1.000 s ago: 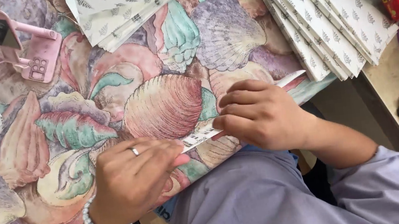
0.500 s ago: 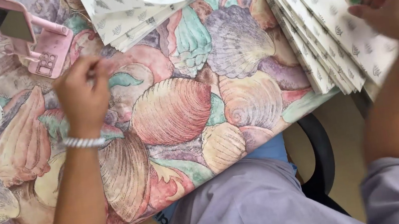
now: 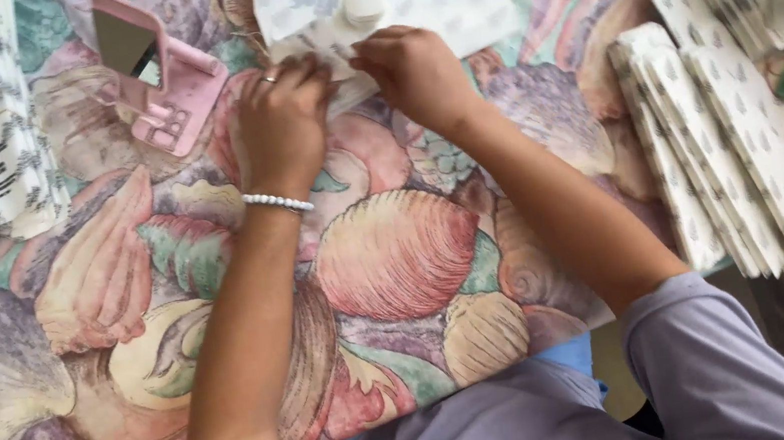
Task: Folding printed paper sheets into specific shapes and stacking them on a table.
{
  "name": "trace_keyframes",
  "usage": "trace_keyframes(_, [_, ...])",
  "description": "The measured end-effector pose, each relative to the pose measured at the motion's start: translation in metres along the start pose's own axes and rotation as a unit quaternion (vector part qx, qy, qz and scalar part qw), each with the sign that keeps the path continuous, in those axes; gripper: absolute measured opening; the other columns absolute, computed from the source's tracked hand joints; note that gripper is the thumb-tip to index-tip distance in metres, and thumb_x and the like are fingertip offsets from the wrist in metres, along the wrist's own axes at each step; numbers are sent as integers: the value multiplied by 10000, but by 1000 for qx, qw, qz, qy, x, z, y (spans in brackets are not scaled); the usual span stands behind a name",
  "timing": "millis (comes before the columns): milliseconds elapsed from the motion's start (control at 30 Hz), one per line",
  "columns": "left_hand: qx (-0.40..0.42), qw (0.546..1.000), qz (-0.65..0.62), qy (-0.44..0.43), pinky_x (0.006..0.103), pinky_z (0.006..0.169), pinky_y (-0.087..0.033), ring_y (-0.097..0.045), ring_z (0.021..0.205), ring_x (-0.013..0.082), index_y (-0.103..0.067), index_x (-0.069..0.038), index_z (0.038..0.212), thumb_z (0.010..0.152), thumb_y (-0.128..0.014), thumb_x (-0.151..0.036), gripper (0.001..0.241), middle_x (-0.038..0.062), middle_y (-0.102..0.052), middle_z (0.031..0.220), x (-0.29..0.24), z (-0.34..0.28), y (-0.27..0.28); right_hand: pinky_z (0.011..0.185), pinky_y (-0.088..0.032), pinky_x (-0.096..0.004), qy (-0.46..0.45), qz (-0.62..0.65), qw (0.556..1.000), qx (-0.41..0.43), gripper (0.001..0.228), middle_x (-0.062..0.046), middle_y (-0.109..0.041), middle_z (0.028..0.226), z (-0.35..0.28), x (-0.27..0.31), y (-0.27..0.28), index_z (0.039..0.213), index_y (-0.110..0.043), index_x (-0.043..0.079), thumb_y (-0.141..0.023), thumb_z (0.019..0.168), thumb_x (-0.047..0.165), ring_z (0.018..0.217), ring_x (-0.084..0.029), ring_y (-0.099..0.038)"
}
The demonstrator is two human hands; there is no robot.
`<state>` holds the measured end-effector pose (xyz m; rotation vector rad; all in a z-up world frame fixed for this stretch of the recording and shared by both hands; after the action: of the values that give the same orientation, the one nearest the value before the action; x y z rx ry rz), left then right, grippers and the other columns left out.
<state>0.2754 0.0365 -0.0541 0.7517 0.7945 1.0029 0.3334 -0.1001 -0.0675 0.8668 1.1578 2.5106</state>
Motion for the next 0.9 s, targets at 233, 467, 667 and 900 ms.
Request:
trace_keyframes(233, [-27, 997, -64, 24, 437, 998, -543, -758, 897, 215, -783, -135, 906, 1031, -608, -90, 220, 57, -813, 942, 6, -1, -5, 482, -327, -236, -179, 140, 974, -17, 405, 39, -565, 579, 4, -44, -4, 671, -666, 90, -1017, 849, 183, 563, -41, -402])
trace_keyframes(467, [-69, 996, -50, 8, 397, 810, -566, -722, 774, 202, -788, -108, 867, 918, -776, -82, 58, 36, -784, 836, 6, -3, -1, 636, -524, -238, -193, 265, 944, -35, 188, -33, -718, 800, 2, -20, 9, 1013, -631, 74, -796, 952, 8, 713, -89, -621])
trace_keyframes(667, [-59, 993, -83, 55, 334, 602, -555, -709, 701, 207, -789, -100, 901, 892, -796, -92, 14, 43, -779, 844, 15, -6, -3, 684, -513, -268, -130, 264, 951, -96, 362, -20, -557, 813, 0, -7, 16, 958, -472, 107, -806, 943, -34, 735, -129, -536])
trace_keyframes(900, [-56, 992, -77, 82, 357, 756, -586, -741, 827, 220, -806, -119, 946, 834, -820, -48, 133, 40, -800, 897, 17, -5, -5, 926, -630, -318, -72, 204, 974, -62, 592, 3, -607, 836, -5, 2, 12, 1542, -441, 182, -708, 1054, -20, 851, -131, -631])
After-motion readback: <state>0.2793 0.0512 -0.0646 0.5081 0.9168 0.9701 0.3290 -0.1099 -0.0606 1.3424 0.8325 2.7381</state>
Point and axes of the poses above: each hand's wrist, its own z-axis towards the middle knuckle, its own y-axis out of the back of the hand, x = y × z, the point moved 7 cm from there along z, towards the middle knuckle
